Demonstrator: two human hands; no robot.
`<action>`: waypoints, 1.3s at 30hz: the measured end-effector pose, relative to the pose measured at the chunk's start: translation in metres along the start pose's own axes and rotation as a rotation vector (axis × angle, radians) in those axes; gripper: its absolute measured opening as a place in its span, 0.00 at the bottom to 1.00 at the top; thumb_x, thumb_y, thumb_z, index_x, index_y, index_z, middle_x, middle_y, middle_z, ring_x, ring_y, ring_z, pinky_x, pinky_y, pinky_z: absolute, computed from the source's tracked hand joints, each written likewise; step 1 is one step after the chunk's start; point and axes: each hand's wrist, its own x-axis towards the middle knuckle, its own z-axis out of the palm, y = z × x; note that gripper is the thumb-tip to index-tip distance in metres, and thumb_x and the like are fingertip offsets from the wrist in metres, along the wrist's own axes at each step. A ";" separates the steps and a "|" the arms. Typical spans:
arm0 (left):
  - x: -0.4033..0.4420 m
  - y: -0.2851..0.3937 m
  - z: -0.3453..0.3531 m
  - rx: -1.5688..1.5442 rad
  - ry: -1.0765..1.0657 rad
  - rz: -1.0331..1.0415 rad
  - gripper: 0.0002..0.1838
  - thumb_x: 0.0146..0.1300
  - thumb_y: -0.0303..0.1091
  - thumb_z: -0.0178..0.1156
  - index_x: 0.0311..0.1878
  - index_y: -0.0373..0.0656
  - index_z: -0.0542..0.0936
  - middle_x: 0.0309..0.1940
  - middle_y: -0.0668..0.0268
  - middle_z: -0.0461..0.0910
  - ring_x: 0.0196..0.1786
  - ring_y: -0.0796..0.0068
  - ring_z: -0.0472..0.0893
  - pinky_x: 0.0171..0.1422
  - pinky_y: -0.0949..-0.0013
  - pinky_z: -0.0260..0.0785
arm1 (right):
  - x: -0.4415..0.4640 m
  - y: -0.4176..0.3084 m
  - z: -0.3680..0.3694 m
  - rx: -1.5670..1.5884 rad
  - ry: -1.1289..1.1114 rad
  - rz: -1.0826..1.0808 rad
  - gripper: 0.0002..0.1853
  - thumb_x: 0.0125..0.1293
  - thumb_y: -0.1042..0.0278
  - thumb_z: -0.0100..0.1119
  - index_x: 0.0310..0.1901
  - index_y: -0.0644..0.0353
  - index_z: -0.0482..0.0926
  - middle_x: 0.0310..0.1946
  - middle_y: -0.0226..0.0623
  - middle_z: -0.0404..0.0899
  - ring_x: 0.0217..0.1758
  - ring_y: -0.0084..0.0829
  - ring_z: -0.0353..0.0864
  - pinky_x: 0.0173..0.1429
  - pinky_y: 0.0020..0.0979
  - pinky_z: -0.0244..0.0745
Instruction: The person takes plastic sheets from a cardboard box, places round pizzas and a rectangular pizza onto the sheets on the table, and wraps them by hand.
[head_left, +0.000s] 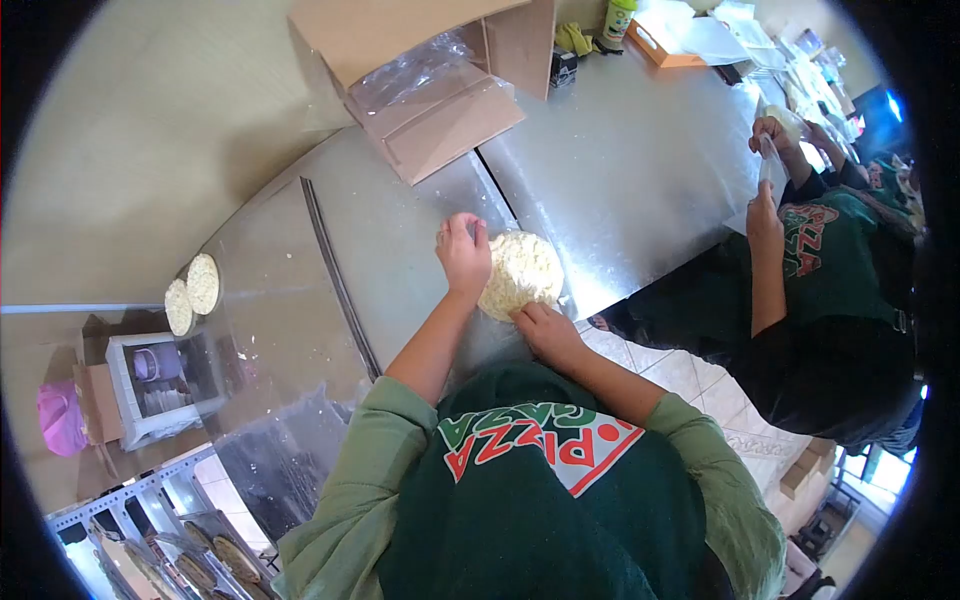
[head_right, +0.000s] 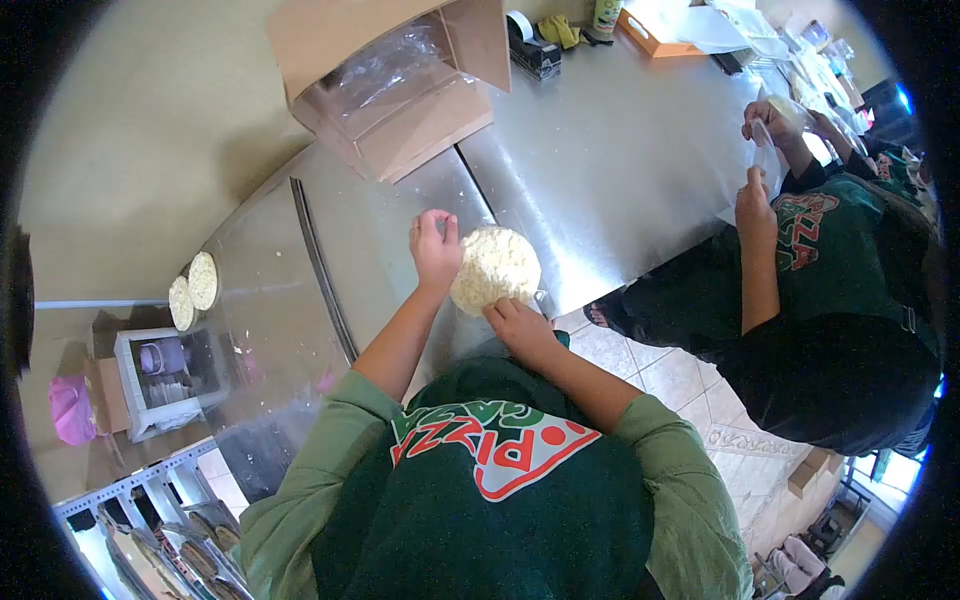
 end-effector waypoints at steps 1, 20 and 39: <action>-0.006 0.006 -0.010 0.079 0.082 0.126 0.20 0.58 0.42 0.55 0.52 0.45 0.74 0.55 0.60 0.71 0.58 0.60 0.69 0.58 0.54 0.59 | -0.001 -0.001 0.004 -0.015 0.007 -0.012 0.17 0.50 0.74 0.52 0.45 0.60 0.70 0.38 0.39 0.69 0.41 0.37 0.74 0.43 0.34 0.73; -0.094 -0.025 0.025 -0.547 0.041 -0.601 0.30 0.64 0.45 0.48 0.63 0.33 0.57 0.61 0.47 0.57 0.64 0.55 0.58 0.68 0.62 0.49 | 0.061 0.085 -0.001 0.747 0.044 0.653 0.32 0.49 0.49 0.65 0.45 0.70 0.70 0.36 0.50 0.77 0.41 0.39 0.79 0.46 0.34 0.72; 0.128 0.117 -0.079 0.038 0.498 0.296 0.12 0.67 0.34 0.45 0.45 0.35 0.71 0.32 0.55 0.77 0.34 0.61 0.77 0.43 0.65 0.69 | 0.061 0.153 -0.132 0.232 0.591 0.338 0.28 0.54 0.75 0.58 0.58 0.59 0.64 0.56 0.48 0.63 0.59 0.48 0.64 0.62 0.40 0.60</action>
